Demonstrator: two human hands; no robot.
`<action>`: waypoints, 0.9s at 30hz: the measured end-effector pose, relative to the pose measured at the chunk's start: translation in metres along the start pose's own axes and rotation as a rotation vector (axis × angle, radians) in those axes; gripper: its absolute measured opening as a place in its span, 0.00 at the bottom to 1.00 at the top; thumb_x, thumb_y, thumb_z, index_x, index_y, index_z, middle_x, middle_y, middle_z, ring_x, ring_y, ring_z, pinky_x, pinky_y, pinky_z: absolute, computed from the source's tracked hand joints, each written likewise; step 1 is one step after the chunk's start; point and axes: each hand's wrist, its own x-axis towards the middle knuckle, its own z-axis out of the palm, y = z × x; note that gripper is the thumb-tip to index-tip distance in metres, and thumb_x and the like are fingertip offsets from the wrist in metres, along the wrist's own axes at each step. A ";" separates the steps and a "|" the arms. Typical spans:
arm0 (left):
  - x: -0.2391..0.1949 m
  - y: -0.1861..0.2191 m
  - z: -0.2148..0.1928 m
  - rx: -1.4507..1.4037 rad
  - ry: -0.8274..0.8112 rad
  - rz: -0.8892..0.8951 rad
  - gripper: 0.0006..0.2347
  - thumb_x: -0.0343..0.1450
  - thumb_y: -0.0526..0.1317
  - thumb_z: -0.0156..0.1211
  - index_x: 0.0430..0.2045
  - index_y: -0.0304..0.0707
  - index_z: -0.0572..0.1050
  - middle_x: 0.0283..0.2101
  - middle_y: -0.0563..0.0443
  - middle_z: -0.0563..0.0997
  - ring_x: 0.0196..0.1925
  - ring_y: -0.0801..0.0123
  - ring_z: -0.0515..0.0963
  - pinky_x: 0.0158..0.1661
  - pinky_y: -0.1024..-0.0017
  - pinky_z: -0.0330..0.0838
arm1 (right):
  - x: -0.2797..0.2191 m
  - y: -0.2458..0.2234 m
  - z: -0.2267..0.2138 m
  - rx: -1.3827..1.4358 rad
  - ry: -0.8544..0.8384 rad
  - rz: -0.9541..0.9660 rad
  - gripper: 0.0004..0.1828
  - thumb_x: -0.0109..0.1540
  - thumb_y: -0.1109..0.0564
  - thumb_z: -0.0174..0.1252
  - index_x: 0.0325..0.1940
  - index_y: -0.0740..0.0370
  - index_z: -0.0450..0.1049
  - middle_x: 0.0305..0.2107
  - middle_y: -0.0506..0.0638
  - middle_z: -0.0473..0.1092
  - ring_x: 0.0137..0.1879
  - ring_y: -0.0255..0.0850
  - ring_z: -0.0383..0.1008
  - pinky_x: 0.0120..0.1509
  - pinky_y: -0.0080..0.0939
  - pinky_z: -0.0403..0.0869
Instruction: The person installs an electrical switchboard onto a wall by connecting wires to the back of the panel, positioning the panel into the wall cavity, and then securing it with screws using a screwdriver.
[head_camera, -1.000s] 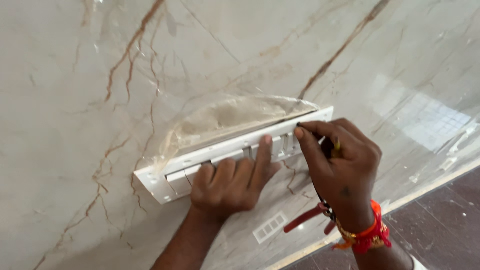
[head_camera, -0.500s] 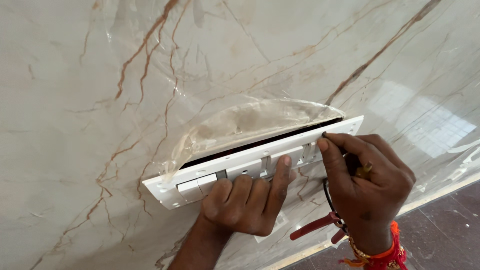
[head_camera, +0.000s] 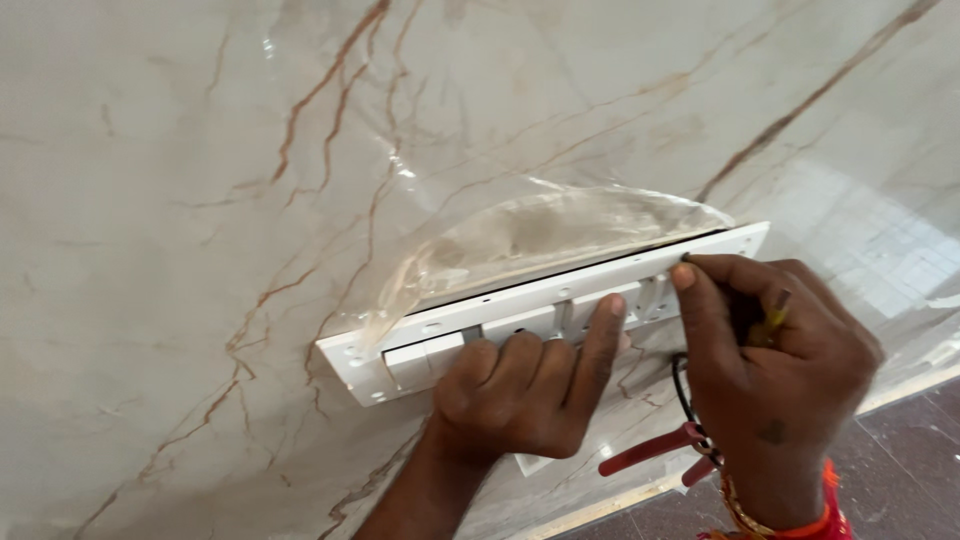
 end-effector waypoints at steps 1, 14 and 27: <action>0.000 -0.001 -0.001 0.005 -0.004 -0.004 0.10 0.79 0.41 0.64 0.53 0.42 0.82 0.17 0.67 0.57 0.20 0.83 0.57 0.28 0.76 0.48 | -0.001 -0.001 0.000 0.004 -0.006 -0.002 0.05 0.63 0.63 0.69 0.41 0.67 0.81 0.27 0.50 0.74 0.26 0.29 0.68 0.26 0.28 0.61; 0.002 0.000 -0.004 -0.055 0.008 0.022 0.13 0.74 0.33 0.61 0.52 0.41 0.82 0.17 0.66 0.57 0.20 0.82 0.59 0.26 0.75 0.46 | 0.003 -0.005 -0.001 -0.030 0.022 0.026 0.05 0.61 0.64 0.68 0.38 0.68 0.81 0.25 0.50 0.73 0.24 0.28 0.66 0.24 0.29 0.60; 0.003 0.008 -0.010 -0.026 0.022 -0.033 0.13 0.80 0.45 0.65 0.54 0.37 0.80 0.17 0.65 0.59 0.20 0.83 0.59 0.24 0.76 0.46 | 0.002 0.008 -0.014 0.129 -0.030 -0.104 0.05 0.65 0.61 0.66 0.42 0.66 0.80 0.28 0.46 0.73 0.29 0.25 0.69 0.30 0.27 0.63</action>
